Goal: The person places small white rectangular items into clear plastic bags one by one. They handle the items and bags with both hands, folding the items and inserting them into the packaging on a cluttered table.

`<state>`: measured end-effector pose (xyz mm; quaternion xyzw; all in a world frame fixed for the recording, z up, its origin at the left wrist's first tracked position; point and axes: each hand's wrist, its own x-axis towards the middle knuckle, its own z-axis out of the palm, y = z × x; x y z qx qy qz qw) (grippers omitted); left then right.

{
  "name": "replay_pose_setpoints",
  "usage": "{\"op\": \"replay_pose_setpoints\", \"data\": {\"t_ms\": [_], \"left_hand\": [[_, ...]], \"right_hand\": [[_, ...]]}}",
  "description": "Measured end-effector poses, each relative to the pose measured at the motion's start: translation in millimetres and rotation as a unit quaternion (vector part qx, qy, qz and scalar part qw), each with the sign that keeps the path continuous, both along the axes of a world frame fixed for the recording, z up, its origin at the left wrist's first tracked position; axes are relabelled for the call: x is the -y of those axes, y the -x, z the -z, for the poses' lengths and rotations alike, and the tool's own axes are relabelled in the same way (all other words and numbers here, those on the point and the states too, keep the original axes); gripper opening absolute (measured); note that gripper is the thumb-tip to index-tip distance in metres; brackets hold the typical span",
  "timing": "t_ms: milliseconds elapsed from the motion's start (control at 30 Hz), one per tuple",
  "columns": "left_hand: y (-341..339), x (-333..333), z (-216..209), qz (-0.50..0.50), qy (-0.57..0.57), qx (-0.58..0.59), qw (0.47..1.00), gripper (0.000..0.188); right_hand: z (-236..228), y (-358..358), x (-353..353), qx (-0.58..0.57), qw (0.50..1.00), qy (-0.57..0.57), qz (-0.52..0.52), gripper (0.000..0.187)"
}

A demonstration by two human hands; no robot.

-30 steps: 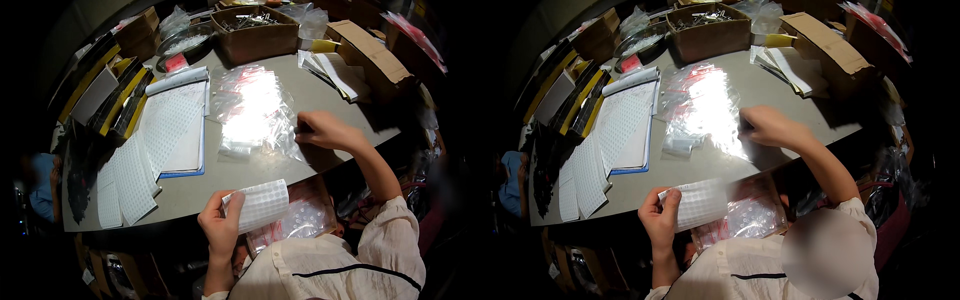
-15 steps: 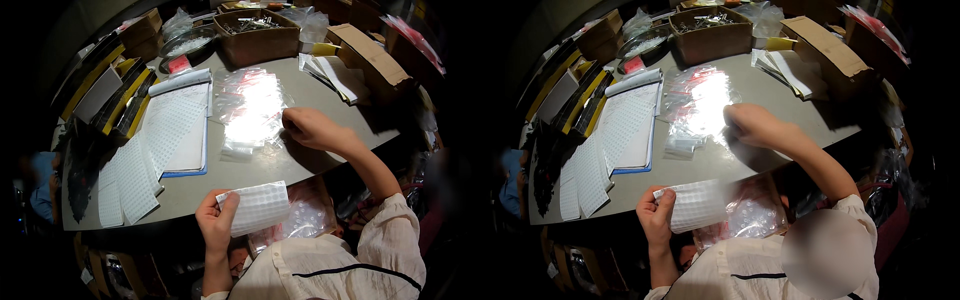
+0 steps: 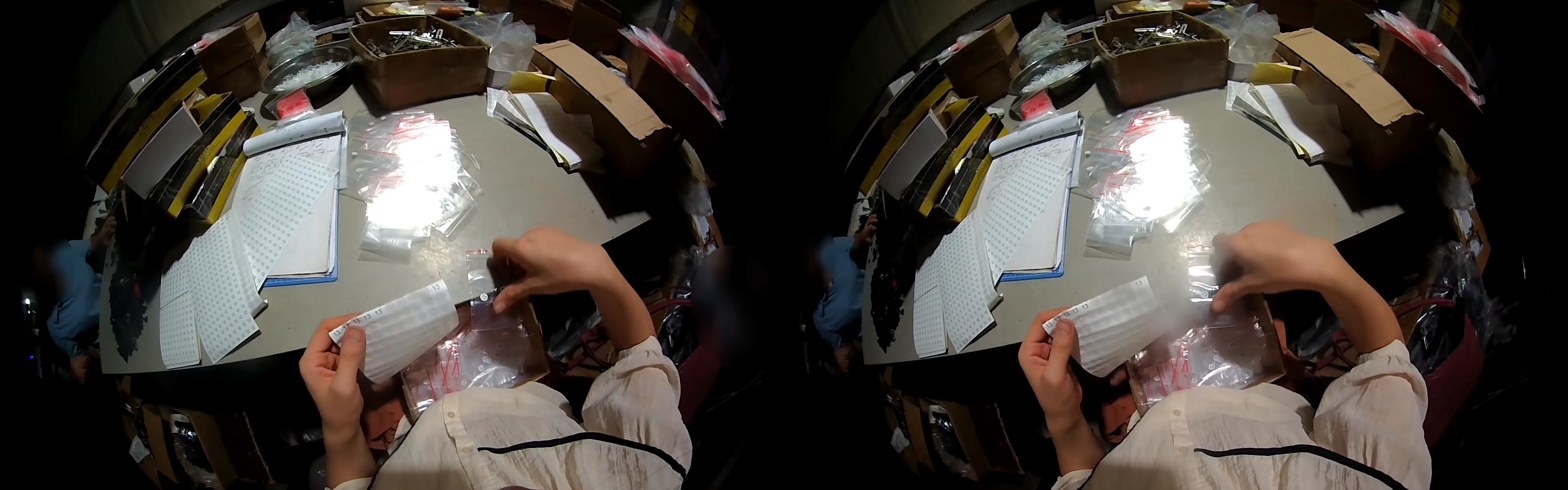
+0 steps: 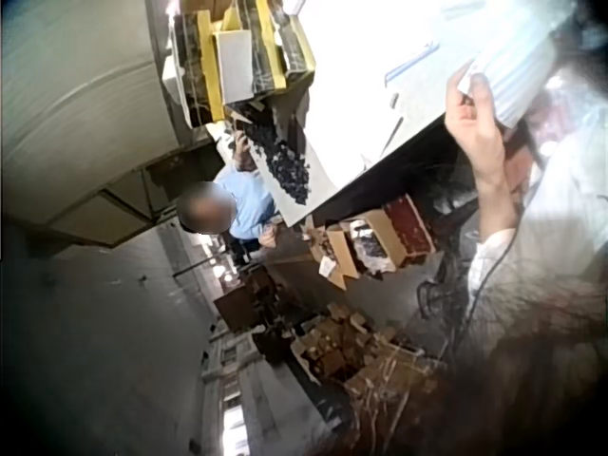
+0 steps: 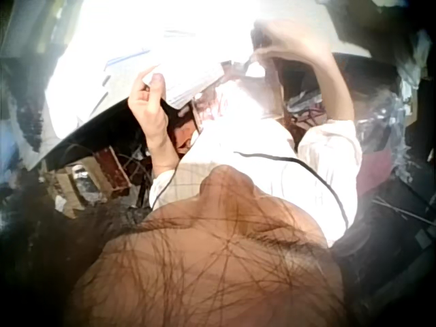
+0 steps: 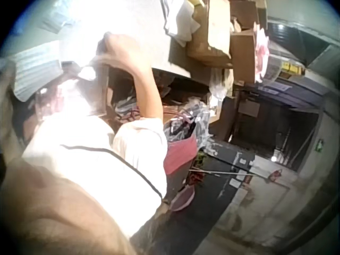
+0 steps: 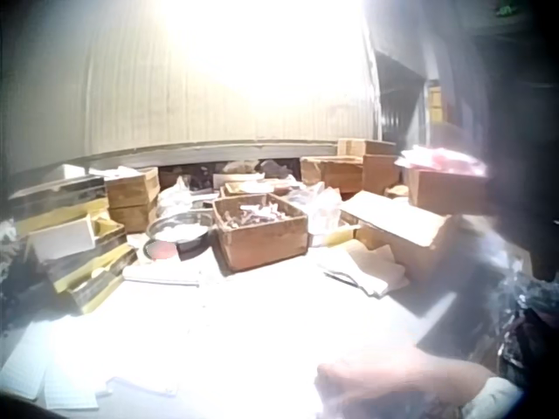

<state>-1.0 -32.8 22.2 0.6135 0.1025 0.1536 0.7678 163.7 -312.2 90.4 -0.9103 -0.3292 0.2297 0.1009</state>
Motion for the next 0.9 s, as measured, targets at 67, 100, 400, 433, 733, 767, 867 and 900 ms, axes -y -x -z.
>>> {"op": "replay_pose_setpoints", "data": {"t_ms": [67,100,400,433,733,767,867,900], "left_hand": [[2,4,-7,-0.004,-0.004,-0.009,1.000,0.019],[3,7,-9,-0.005,-0.007,-0.013,1.000,0.020],[-2,33,0,0.056,-0.077,-0.053,0.994,0.016],[-3,35,0,0.057,-0.098,-0.056,0.992,0.016],[-26,30,16,0.034,-0.170,-0.032,0.984,0.016],[-29,27,17,0.036,-0.176,-0.041,0.983,0.016],[-37,25,10,0.032,-0.111,-0.062,0.991,0.018],[-38,25,10,0.030,-0.115,-0.054,0.991,0.017]], "right_hand": [[-6,10,-7,-0.032,0.998,-0.050,-0.030,0.056],[-4,13,-9,-0.002,0.990,-0.136,-0.037,0.050],[8,48,-53,0.131,0.923,-0.314,-0.178,0.031],[12,49,-56,0.147,0.920,-0.310,-0.189,0.032],[35,52,-62,0.314,0.883,-0.285,-0.203,0.027],[37,50,-62,0.334,0.873,-0.284,-0.215,0.028],[33,24,-63,0.327,0.864,-0.323,-0.207,0.030],[32,9,-60,0.302,0.878,-0.341,-0.151,0.028]]}}
